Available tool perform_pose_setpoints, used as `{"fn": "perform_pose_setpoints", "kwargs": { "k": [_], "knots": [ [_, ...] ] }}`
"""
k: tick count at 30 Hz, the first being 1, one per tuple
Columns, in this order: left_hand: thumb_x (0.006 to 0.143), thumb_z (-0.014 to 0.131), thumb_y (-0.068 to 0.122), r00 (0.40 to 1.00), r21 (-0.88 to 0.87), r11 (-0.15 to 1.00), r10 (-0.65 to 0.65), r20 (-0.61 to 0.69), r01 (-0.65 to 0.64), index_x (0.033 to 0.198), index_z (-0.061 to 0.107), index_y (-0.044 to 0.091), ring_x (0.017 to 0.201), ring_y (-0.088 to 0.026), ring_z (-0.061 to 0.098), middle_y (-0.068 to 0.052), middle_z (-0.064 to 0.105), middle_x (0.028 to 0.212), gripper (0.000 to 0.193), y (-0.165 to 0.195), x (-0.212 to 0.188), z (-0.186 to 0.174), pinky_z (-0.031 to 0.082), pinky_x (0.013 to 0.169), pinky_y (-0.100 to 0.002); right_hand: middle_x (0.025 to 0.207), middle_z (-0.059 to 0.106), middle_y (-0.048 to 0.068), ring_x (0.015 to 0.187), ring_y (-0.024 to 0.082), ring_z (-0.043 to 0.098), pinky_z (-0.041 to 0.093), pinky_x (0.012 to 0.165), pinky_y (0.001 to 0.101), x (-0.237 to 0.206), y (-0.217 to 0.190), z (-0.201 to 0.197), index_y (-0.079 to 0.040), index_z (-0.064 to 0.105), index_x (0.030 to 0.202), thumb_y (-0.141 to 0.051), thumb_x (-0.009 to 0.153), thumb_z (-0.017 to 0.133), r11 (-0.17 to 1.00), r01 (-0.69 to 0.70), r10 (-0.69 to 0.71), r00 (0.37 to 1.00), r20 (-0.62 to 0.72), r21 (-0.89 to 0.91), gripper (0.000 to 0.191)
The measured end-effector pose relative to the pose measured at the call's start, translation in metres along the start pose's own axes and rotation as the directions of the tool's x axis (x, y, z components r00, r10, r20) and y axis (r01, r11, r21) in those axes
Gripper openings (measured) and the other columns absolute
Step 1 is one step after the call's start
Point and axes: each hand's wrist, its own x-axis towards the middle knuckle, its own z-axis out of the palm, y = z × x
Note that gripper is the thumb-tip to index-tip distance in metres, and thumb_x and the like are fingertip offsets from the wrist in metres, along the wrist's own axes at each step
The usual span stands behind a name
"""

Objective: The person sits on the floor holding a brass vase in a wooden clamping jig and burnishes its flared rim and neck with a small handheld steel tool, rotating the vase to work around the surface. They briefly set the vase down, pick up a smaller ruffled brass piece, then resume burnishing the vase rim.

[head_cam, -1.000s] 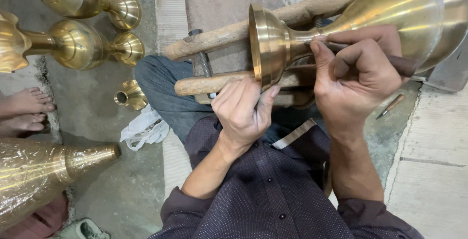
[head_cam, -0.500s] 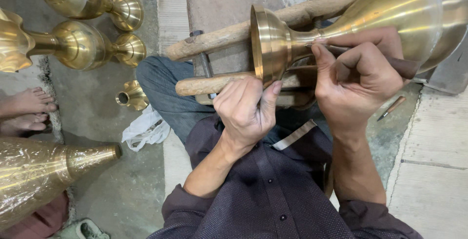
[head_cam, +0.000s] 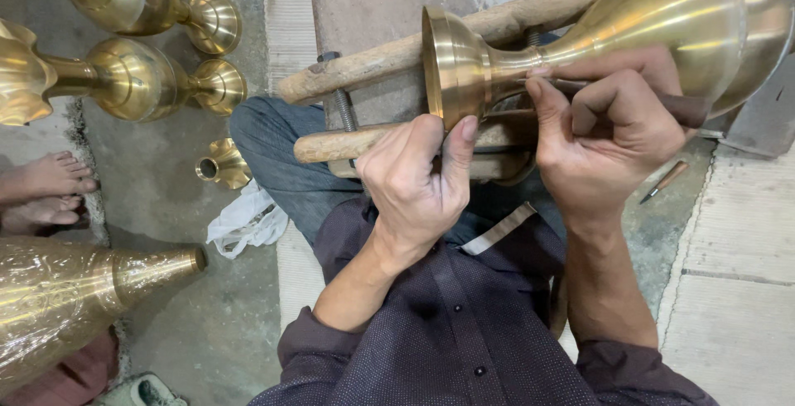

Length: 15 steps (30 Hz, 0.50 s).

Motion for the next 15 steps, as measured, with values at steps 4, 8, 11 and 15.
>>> {"fn": "perform_pose_setpoints", "kwargs": {
  "k": [4, 8, 11, 15],
  "knots": [
    [0.099, 0.077, 0.016, 0.999, -0.012, 1.0, 0.029, -0.013, -0.029, 0.078, 0.055, 0.004, 0.055, -0.025, 0.05, -0.009, 0.051, 0.064, 0.033, -0.004, 0.0004, -0.001, 0.038, 0.052, -0.035, 0.095, 0.061, 0.009, 0.076, 0.011, 0.052, 0.043, 0.065, 0.0232, 0.0001, -0.0005, 0.0037, 0.002, 0.053, 0.079, 0.004, 0.098, 0.089, 0.998, -0.054, 0.054, 0.998, -0.028, -0.029, 0.041],
    [0.098, 0.078, 0.017, 0.998, -0.004, 0.998, 0.06, -0.014, -0.06, 0.074, 0.053, 0.005, 0.054, -0.025, 0.048, -0.008, 0.049, 0.062, 0.036, -0.0071, -0.0006, -0.0001, 0.036, 0.052, -0.036, 0.096, 0.062, 0.01, 0.075, 0.011, 0.051, 0.043, 0.064, 0.0237, 0.0011, -0.0013, 0.0035, 0.002, 0.053, 0.081, 0.006, 0.098, 0.088, 0.999, -0.035, 0.035, 0.999, -0.013, -0.035, 0.039],
    [0.102, 0.076, 0.016, 0.998, 0.003, 0.998, 0.06, -0.009, -0.06, 0.077, 0.054, 0.005, 0.054, -0.025, 0.049, -0.008, 0.05, 0.066, 0.035, -0.0073, -0.0021, 0.0007, 0.037, 0.053, -0.036, 0.097, 0.062, 0.01, 0.078, 0.012, 0.054, 0.043, 0.066, 0.0241, -0.0014, -0.0028, -0.0008, 0.003, 0.052, 0.078, 0.006, 0.102, 0.088, 0.999, -0.037, 0.038, 0.999, 0.014, -0.02, 0.043],
    [0.103, 0.075, 0.017, 0.999, 0.003, 0.999, 0.055, -0.003, -0.055, 0.077, 0.053, 0.005, 0.052, -0.024, 0.048, -0.008, 0.048, 0.064, 0.037, -0.0083, -0.0022, 0.0017, 0.036, 0.052, -0.036, 0.102, 0.064, 0.012, 0.085, 0.014, 0.061, 0.051, 0.071, 0.0251, -0.0039, 0.0012, -0.0011, 0.0, 0.051, 0.079, 0.007, 0.102, 0.087, 1.0, 0.003, -0.003, 1.0, 0.014, 0.024, 0.043]
  ]
}}
